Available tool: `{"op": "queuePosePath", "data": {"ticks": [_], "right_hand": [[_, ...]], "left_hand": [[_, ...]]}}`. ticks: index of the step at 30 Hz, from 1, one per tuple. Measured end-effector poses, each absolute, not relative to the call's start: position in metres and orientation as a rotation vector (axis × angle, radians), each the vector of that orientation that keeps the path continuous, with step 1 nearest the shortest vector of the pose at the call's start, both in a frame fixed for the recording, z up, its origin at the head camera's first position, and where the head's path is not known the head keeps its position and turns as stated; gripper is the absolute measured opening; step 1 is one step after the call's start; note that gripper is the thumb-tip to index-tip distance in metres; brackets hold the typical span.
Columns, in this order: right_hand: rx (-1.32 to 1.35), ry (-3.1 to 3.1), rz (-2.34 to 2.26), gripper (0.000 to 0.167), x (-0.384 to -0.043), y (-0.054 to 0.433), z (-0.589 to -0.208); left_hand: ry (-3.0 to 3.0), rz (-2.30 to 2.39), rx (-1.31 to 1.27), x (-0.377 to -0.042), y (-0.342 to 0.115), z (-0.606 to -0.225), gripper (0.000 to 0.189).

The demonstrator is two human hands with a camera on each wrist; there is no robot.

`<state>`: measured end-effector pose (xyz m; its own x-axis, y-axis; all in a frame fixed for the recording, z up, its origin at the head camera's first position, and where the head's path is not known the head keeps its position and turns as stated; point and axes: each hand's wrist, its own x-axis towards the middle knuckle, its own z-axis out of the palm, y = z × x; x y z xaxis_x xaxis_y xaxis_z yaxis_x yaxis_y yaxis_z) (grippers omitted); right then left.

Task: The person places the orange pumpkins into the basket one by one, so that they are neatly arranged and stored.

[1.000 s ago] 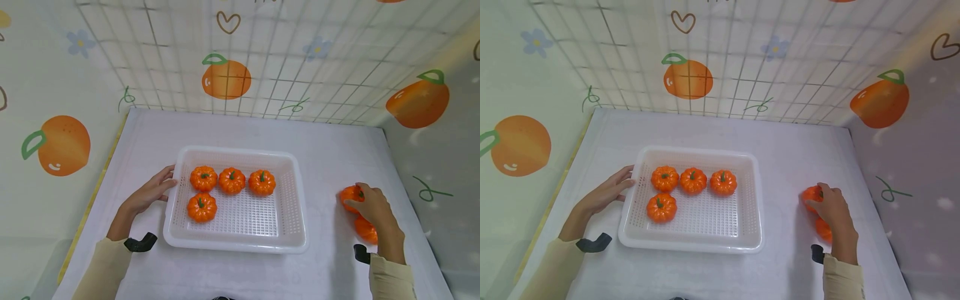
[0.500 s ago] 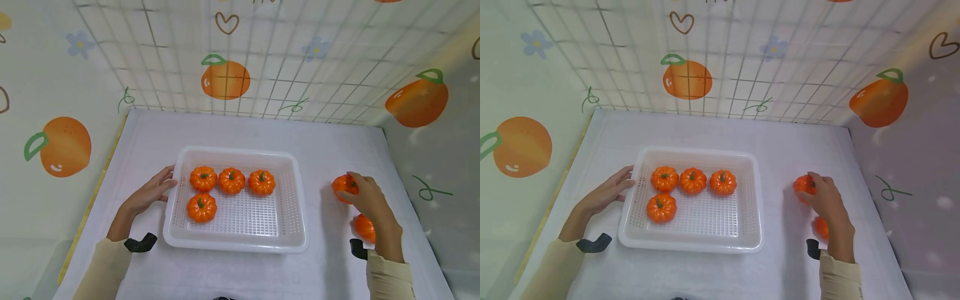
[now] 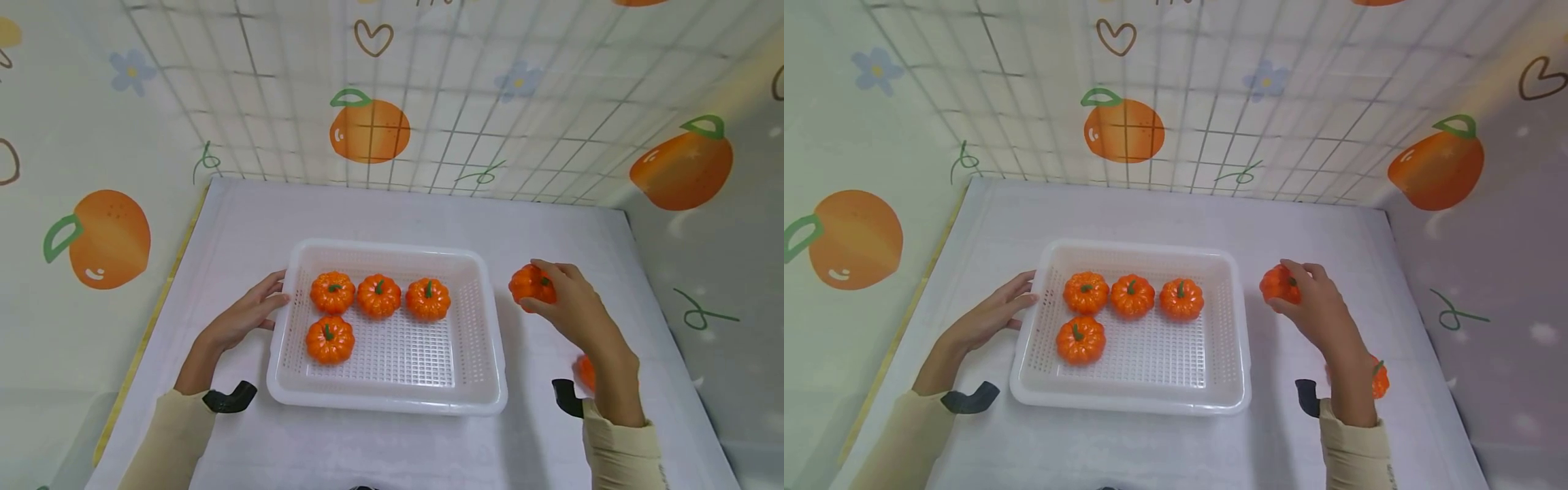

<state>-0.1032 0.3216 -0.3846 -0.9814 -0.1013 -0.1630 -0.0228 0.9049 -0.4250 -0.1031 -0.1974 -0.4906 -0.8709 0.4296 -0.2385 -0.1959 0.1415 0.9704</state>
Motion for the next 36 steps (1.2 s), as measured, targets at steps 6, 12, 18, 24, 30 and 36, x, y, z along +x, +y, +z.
{"op": "queuePosePath", "data": {"ticks": [6,12,18,24,30,36], "right_hand": [[-0.174,2.897,-0.647,0.073,-0.106,0.291,-0.37],[-0.311,2.909,-0.625,0.072,-0.107,0.258,-0.362],[-0.556,2.895,-0.591,0.07,-0.108,0.228,-0.363],[-0.784,2.835,-0.566,0.066,-0.107,0.2,-0.372],[-0.924,2.717,-0.505,0.064,-0.106,0.177,-0.381],[-1.02,2.623,-0.411,0.061,-0.103,0.16,-0.391]], "left_hand": [[1.958,1.782,0.224,-0.102,-0.198,-0.491,0.057],[1.942,1.79,0.227,-0.103,-0.199,-0.491,0.057],[1.931,1.793,0.225,-0.103,-0.199,-0.489,0.056],[1.943,1.783,0.227,-0.104,-0.199,-0.49,0.057],[1.951,1.774,0.22,-0.104,-0.199,-0.49,0.057],[1.945,1.771,0.235,-0.105,-0.2,-0.488,0.056]]}}
